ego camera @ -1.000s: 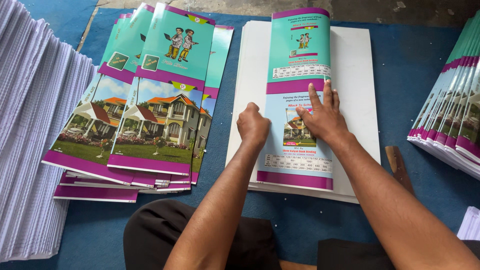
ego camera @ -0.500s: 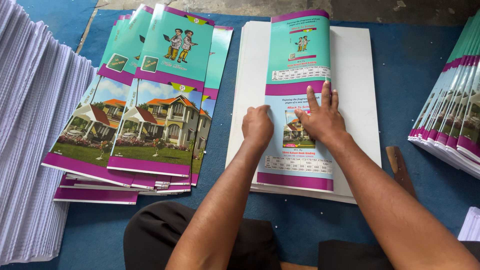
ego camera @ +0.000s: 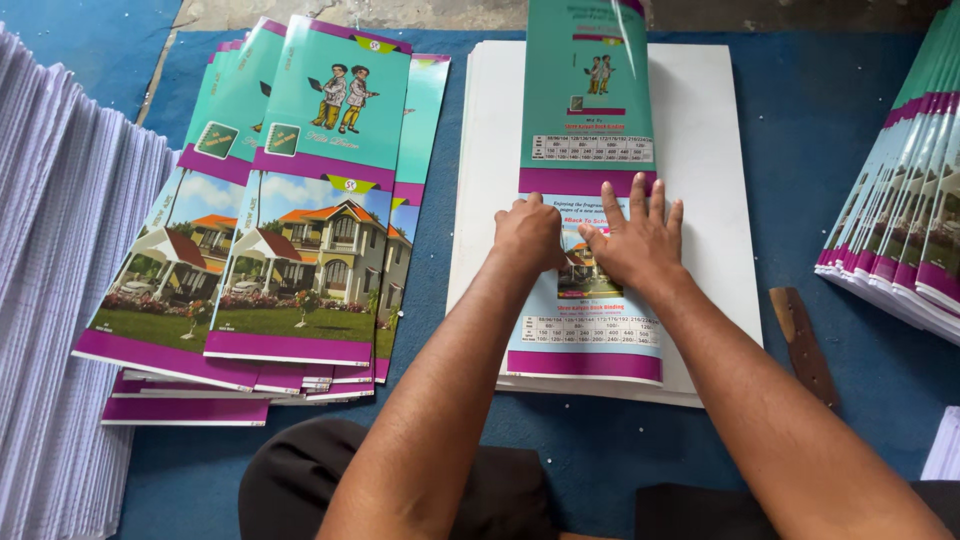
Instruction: The person inserts printed covers into stacks of white paper, folds the covers over the paper, and presses the spine with a wooden block to crease the fold. The person repeats this process for multiple units, stacking finished notebooks to the left.
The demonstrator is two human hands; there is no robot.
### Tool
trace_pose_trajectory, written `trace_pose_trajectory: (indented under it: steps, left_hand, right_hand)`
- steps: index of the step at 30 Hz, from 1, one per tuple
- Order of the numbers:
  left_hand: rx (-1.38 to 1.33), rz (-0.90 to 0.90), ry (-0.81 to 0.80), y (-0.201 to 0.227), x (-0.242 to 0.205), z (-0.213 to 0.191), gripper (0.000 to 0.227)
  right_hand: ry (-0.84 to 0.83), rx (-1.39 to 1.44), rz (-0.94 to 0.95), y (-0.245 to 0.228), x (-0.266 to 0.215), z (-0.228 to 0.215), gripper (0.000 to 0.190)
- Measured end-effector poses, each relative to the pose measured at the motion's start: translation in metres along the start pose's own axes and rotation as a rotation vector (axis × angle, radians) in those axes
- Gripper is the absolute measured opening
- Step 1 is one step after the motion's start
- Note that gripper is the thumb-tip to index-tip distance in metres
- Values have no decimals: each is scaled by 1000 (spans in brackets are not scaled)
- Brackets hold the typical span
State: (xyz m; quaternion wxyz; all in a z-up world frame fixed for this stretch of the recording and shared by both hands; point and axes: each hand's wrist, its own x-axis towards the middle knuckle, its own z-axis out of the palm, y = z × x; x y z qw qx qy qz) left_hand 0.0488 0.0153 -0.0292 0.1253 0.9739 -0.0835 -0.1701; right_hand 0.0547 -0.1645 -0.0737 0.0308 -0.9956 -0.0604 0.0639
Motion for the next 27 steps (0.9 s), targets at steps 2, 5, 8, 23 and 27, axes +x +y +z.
trace_pose_trajectory:
  steps: [2,5,8,23,27]
  left_hand:
    - [17,13,-3,4,-2,-5,62]
    - [40,-7,3,13,-2,-6,72]
    - [31,-8,60,18,-3,-3,74]
    - [37,-32,20,30,2,4,73]
    - [18,-25,82,31,-1,4,66]
  right_hand:
    - [-4,27,2,-1,-1,2,81]
    - [37,62,-3,-1,-5,5,81]
    - [96,76,-16,0,-7,10,81]
    - [172,204,-59,15,-3,14,74]
    - [138,309,-91,45,-1,-3,66]
